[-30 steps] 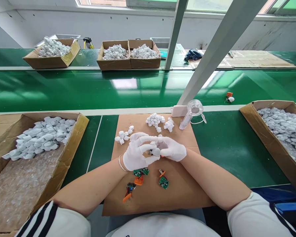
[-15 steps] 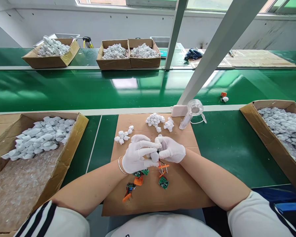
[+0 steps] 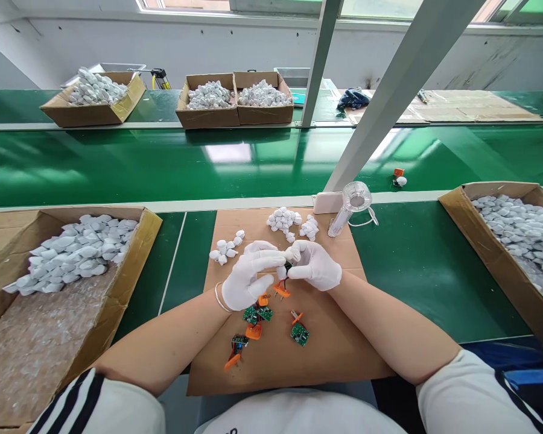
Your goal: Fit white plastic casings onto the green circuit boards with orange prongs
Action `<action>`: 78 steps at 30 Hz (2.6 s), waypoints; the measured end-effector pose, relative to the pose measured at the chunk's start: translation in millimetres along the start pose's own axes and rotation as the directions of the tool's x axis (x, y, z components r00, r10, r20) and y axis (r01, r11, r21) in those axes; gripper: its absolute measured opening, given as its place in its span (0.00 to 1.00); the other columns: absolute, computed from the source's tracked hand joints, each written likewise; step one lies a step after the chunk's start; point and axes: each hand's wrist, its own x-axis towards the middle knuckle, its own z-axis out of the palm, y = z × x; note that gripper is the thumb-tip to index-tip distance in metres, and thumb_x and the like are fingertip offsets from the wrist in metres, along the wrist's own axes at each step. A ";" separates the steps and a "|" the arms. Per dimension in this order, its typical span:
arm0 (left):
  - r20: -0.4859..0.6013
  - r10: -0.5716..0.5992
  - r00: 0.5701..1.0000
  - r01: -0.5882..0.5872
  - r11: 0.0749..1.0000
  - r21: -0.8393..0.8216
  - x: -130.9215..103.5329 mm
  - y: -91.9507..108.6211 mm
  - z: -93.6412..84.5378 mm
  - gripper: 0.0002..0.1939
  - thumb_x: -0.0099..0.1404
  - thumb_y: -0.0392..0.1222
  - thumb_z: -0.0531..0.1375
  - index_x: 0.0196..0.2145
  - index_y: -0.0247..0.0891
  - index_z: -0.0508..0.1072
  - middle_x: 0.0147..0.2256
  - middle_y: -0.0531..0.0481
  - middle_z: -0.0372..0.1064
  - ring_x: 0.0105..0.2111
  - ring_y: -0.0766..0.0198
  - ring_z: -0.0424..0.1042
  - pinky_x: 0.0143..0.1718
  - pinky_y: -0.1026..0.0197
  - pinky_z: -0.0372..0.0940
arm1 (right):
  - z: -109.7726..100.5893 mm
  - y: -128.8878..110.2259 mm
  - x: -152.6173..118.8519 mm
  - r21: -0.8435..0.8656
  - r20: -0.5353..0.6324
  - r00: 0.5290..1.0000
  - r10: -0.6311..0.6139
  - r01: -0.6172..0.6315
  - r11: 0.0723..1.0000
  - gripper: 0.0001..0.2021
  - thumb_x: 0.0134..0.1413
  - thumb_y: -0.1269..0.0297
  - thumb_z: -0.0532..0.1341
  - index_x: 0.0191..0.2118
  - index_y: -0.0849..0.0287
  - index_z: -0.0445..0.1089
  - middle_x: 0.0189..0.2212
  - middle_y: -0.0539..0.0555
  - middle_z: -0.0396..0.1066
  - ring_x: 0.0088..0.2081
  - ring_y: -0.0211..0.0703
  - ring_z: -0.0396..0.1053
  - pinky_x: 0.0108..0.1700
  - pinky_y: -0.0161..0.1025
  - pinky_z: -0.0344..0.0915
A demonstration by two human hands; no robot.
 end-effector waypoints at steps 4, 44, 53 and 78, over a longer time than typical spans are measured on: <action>-0.144 0.099 0.985 -0.085 0.991 0.103 2.0 -4.9 2.1 0.11 0.61 0.35 0.60 0.42 0.44 0.71 0.35 0.51 0.77 0.35 0.63 0.73 0.46 0.50 0.68 | -0.6 2.7 -2.2 -0.058 -0.081 0.997 -0.004 -0.001 0.998 0.21 0.30 0.72 0.75 0.23 0.60 0.59 0.25 0.46 0.66 0.29 0.35 0.65 0.32 0.36 0.64; -0.088 0.145 0.986 -0.091 0.890 0.446 1.6 0.6 7.1 0.12 0.54 0.37 0.63 0.38 0.43 0.68 0.27 0.56 0.72 0.34 0.62 0.68 0.38 0.56 0.61 | -8.8 4.3 1.3 -0.086 0.166 0.932 0.323 -0.312 0.946 0.19 0.40 0.64 0.72 0.39 0.63 0.68 0.34 0.53 0.73 0.35 0.39 0.70 0.38 0.37 0.66; 0.095 0.015 0.995 -0.038 0.968 0.249 0.3 0.0 3.5 0.13 0.49 0.44 0.67 0.34 0.44 0.73 0.42 0.50 0.71 0.42 0.59 0.67 0.48 0.51 0.59 | -12.6 -2.2 -2.0 -0.142 0.238 0.869 0.434 -0.411 0.901 0.16 0.37 0.66 0.73 0.33 0.66 0.71 0.29 0.53 0.74 0.36 0.44 0.73 0.44 0.45 0.68; 0.069 -0.029 0.997 0.025 0.998 0.056 5.6 -3.1 1.8 0.08 0.48 0.44 0.71 0.24 0.43 0.75 0.39 0.49 0.74 0.40 0.60 0.68 0.47 0.50 0.62 | -14.1 -5.3 -1.4 -0.197 0.406 0.824 0.396 -0.344 0.918 0.17 0.49 0.56 0.67 0.37 0.68 0.73 0.34 0.60 0.76 0.35 0.44 0.74 0.42 0.43 0.71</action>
